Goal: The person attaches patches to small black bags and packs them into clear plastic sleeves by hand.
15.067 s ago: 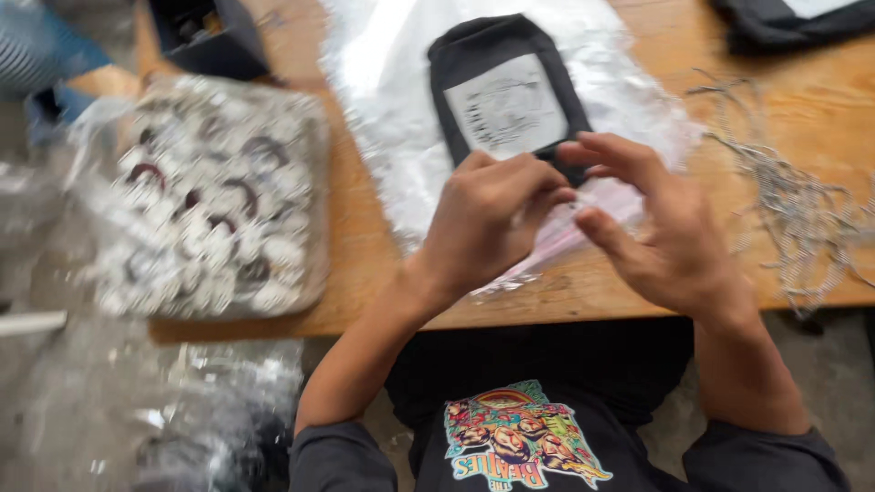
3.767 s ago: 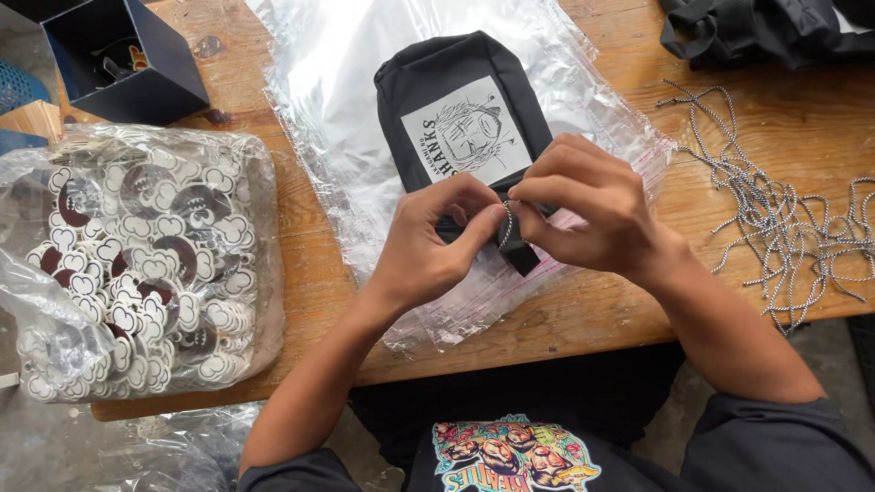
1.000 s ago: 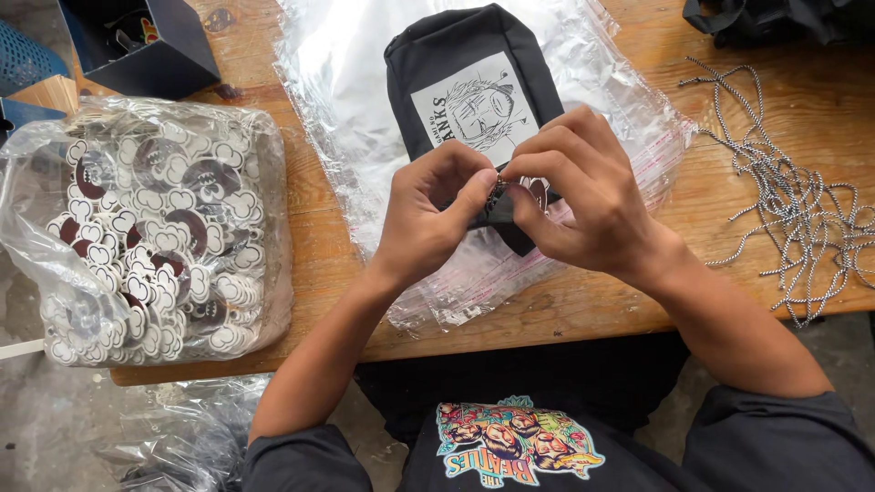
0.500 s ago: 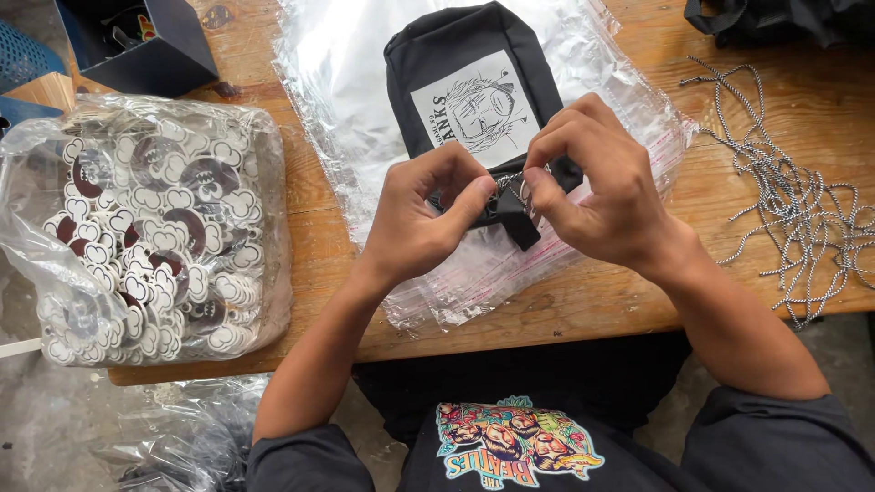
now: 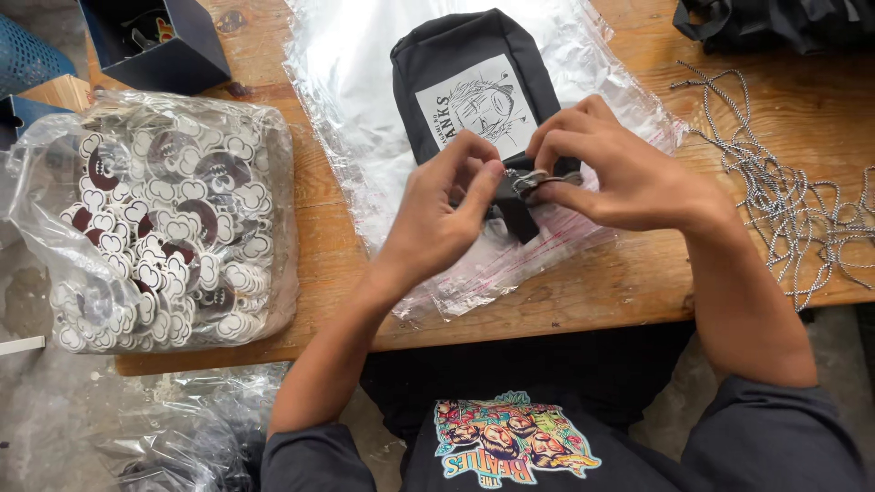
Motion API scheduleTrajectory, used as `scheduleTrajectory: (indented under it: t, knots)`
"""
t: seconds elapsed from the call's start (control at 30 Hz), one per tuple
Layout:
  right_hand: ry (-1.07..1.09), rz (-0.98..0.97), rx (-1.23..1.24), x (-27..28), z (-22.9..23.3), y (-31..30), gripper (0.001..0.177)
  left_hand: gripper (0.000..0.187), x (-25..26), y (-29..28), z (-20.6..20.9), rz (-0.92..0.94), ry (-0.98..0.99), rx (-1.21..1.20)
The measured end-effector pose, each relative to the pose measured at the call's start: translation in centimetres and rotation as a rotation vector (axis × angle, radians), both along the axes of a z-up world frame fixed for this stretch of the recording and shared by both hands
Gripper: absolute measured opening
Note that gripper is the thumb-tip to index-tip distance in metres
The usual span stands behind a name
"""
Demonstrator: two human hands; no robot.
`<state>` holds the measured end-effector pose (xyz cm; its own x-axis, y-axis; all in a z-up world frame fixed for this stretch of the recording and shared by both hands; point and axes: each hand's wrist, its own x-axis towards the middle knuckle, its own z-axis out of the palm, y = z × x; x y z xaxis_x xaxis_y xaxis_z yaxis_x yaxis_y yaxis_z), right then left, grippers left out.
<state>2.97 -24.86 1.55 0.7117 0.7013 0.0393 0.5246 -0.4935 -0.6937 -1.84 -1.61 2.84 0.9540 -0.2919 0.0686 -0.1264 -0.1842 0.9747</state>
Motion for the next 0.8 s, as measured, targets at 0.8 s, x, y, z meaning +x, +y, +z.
scheduleTrajectory:
  t: [0.8]
  knots:
    - [0.087,0.009,-0.419,6.7,4.3,5.8,0.013,0.026,-11.0,-6.7,-5.6,0.525,-0.027,-0.074]
